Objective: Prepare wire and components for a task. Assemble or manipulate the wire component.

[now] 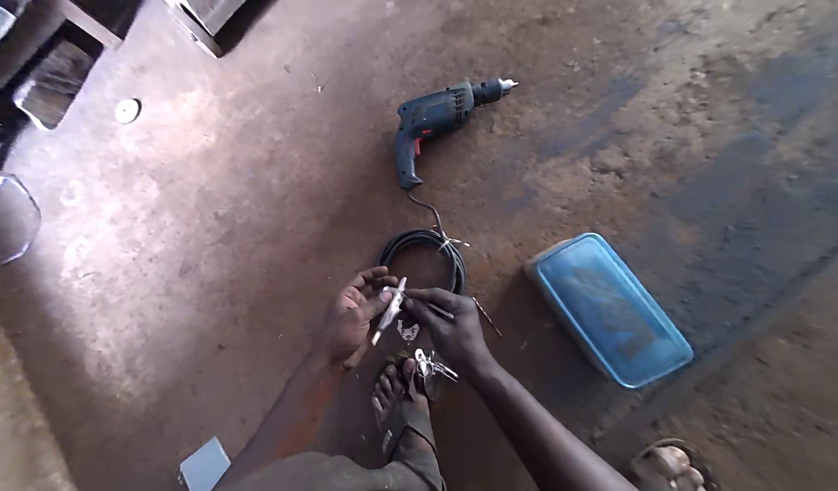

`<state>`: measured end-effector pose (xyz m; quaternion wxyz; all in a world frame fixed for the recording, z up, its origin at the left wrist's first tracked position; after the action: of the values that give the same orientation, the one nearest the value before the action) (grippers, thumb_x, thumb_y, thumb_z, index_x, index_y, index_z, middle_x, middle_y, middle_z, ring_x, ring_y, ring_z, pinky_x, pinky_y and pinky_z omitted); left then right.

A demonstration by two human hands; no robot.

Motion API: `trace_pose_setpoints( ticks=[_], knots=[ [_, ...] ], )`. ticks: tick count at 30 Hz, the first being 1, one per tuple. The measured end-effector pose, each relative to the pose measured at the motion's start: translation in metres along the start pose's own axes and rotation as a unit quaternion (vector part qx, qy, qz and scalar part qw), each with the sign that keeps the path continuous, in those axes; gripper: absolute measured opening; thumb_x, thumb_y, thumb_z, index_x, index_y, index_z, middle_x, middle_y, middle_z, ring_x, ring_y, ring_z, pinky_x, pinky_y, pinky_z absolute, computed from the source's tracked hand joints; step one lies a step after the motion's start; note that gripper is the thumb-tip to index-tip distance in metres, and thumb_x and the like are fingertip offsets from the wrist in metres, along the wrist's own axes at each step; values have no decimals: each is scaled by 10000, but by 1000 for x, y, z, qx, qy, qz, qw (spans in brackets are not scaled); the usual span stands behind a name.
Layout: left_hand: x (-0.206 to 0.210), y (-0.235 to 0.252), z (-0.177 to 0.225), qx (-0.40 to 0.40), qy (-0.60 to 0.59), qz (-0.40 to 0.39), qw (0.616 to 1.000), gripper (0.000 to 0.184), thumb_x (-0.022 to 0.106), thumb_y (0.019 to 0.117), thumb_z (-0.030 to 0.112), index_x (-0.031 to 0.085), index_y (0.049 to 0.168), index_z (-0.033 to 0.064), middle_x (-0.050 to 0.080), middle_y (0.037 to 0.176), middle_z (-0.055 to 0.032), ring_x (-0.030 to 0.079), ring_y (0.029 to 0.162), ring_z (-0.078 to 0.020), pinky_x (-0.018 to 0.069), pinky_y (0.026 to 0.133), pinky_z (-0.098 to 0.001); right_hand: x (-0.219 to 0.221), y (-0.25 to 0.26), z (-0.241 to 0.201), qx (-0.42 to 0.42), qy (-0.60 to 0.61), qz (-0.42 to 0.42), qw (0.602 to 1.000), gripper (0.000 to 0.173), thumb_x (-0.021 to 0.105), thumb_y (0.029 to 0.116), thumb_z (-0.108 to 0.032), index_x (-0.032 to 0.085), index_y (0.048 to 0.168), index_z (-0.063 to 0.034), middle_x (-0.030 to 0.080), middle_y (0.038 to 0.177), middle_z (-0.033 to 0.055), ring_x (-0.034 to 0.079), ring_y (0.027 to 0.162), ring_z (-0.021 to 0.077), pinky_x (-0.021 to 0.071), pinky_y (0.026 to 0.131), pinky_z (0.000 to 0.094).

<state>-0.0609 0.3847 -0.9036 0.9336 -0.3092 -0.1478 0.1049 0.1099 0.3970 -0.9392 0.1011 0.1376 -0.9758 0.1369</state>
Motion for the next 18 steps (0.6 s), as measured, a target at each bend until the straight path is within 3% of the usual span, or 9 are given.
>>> trace_pose_setpoints(
  ticks=[3,6,8,11,13,17,18],
  knots=[
    [3,1,-5,-21,-8,-16,1000,301,475,1055,31,549,1346,0,678,1122,-168,703,912,-235,608,831,-388,-7,2,-3,17,8,19,1000,129,658,969,-11,748,1060,8,772,876,103,763,757,190,667,751,343],
    [5,0,-7,-52,15,-53,997,323,470,1080,158,589,1331,-7,694,1045,-167,695,867,-208,597,795,-349,-14,4,-5,-10,-50,19,999,115,683,954,-30,760,1040,-39,770,892,46,752,777,134,656,764,304],
    [6,2,-6,-41,53,-62,996,339,633,974,22,611,1307,-42,716,1000,-163,703,807,-191,612,756,-324,-18,4,-7,-13,-79,24,997,100,684,961,-59,759,1027,-69,760,882,9,729,780,93,632,760,273],
    [6,5,-1,-13,108,-19,994,290,670,913,-92,687,1201,-58,729,938,-137,676,702,-154,598,674,-284,-26,6,-7,41,-8,62,997,106,640,985,-65,737,1021,-43,735,859,54,697,739,131,607,718,306],
    [3,7,1,6,123,-7,992,257,659,921,-92,696,1172,-49,712,903,-128,663,684,-153,596,670,-282,-33,8,-5,53,62,94,992,109,622,991,-55,720,1026,-25,711,846,83,668,710,140,589,689,309],
    [17,12,-4,55,147,-62,986,373,659,964,9,622,1335,-6,707,979,-149,711,799,-233,632,762,-367,-45,6,-2,53,110,56,991,123,618,982,-52,721,1043,-25,716,918,96,674,795,152,586,753,326],
    [24,13,-5,78,172,-76,979,384,693,946,31,635,1326,13,719,1009,-134,723,829,-229,640,781,-369,-44,4,-2,61,125,47,989,128,610,985,-57,717,1048,-25,712,937,95,674,809,151,587,767,329]
  ],
)
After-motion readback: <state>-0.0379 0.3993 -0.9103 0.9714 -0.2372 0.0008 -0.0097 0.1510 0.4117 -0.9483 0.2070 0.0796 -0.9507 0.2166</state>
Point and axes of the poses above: each hand's wrist, its own y-axis towards the middle knuckle, its own x-axis out of the palm, z = x × y, the point moved 1 cm from there along y, towards the middle knuckle
